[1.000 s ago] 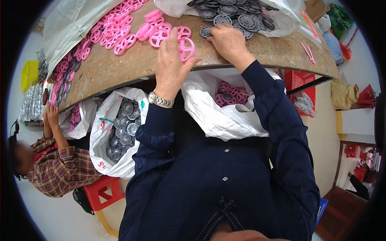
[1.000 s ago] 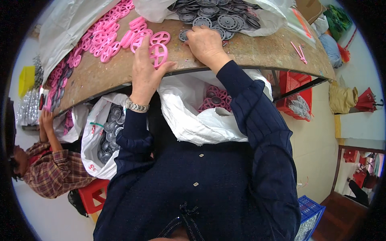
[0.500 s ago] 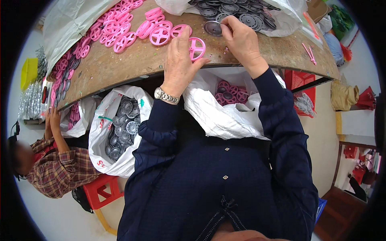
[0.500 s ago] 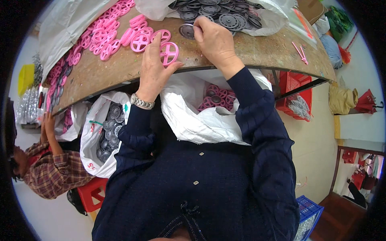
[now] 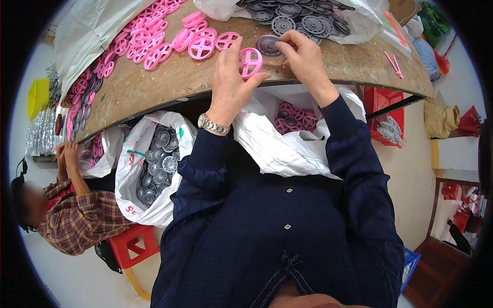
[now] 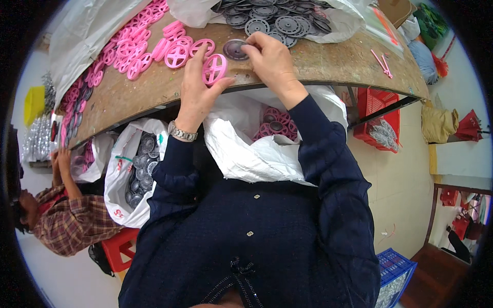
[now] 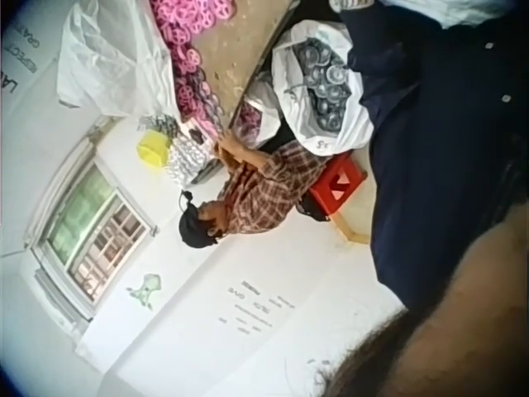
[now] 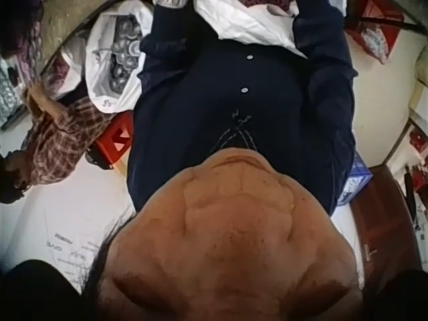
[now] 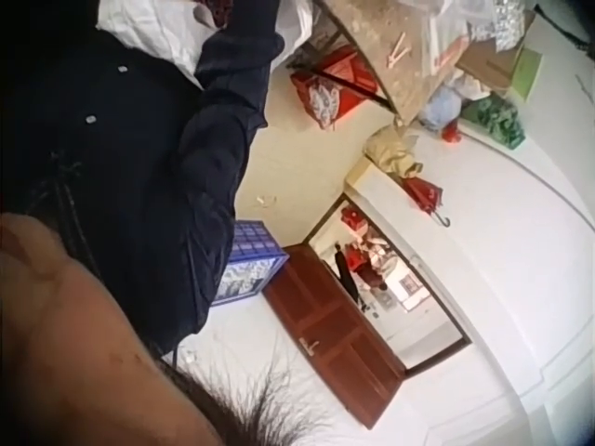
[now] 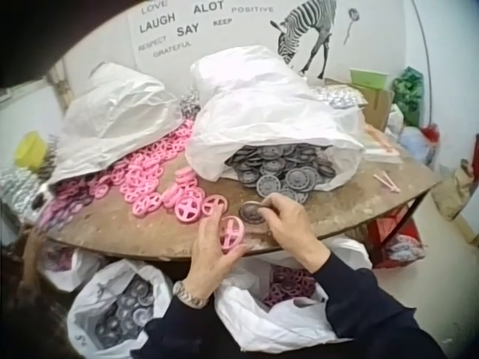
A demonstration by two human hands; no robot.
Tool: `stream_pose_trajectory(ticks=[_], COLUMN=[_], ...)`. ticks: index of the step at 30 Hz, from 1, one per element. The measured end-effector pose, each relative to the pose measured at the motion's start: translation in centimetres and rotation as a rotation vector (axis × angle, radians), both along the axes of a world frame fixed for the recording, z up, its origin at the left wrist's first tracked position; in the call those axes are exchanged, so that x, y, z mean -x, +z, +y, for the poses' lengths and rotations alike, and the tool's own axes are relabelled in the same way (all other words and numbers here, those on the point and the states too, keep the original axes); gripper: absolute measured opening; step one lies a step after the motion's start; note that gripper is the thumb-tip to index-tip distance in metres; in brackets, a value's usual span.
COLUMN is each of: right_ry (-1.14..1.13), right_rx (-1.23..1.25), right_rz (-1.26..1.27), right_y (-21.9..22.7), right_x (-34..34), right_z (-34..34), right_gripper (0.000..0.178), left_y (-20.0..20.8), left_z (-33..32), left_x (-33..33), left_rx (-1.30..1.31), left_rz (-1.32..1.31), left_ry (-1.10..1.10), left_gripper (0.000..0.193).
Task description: Assembling circular plastic components by fitting grey gears into pink frames.
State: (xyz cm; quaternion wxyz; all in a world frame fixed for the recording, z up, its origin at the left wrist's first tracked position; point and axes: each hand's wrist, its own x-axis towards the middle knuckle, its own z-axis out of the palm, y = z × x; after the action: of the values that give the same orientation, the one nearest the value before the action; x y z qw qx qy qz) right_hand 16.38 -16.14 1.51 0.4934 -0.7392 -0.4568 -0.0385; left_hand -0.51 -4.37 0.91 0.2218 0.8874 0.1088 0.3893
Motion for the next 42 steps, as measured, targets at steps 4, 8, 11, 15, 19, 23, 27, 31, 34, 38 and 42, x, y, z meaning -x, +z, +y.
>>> stream_pose_trajectory(ticks=[4, 8, 11, 15, 19, 23, 27, 31, 34, 38, 42], right_ry=[0.213, 0.305, 0.317, 0.29, 0.28, 0.348, 0.408, 0.365, 0.354, 0.322, 0.297], right_rx=[-0.206, -0.248, -0.2, -0.216, -0.218, -0.209, -0.231, -0.205, -0.122, -0.126, -0.136], right_rz=[0.606, 0.635, 0.629, 0.595, 0.674, 0.71, 0.766, 0.67, 0.644, 0.547, 0.523], right_y=[1.8, 2.5, 2.1, 1.9, 2.3, 2.7, 3.3, 3.1, 3.4, 3.9, 3.5], right_x=[1.2, 2.5, 3.1, 5.0, 5.9, 6.1, 6.0, 5.7, 6.1, 7.0, 7.5], right_z=[-1.1, -2.5, -2.5, -2.1, -2.6, -3.3, -3.8, -4.4, -4.9, -5.3, -5.6], right_gripper=[0.016, 0.011, 0.011, 0.01, 0.018, 0.021, 0.028, 0.026, 0.026, 0.022, 0.02], left_y=[0.8, 1.3, 1.8, 1.7, 1.6, 1.5, 1.9, 2.1, 1.9, 1.9, 1.9], left_z=[-0.2, -0.1, -0.7, -2.1, -2.4, -2.2, -2.4, -2.9, -3.1, -4.0, -4.7], left_x=[0.5, 0.8, 0.7, 0.6, 0.7, 1.1, 1.2, 1.4, 1.6, 1.4, 1.7], left_rx=[0.739, 1.337, 1.377, 1.429, 1.408, 1.346, 1.243, 1.028, 0.978, 0.895, 0.765], left_rz=[-0.069, -0.216, -0.188, -0.134, -0.141, -0.069, -0.054, -0.035, -0.022, -0.111, -0.133], left_ry=[-0.263, -0.65, -0.717, -0.774, -0.776, -0.778, -0.641, -0.565, -0.56, -0.493, -0.386], left_gripper=[0.079, 0.067, 0.069, 0.072, 0.073, 0.069, 0.053, 0.042, 0.033, 0.025, 0.021])
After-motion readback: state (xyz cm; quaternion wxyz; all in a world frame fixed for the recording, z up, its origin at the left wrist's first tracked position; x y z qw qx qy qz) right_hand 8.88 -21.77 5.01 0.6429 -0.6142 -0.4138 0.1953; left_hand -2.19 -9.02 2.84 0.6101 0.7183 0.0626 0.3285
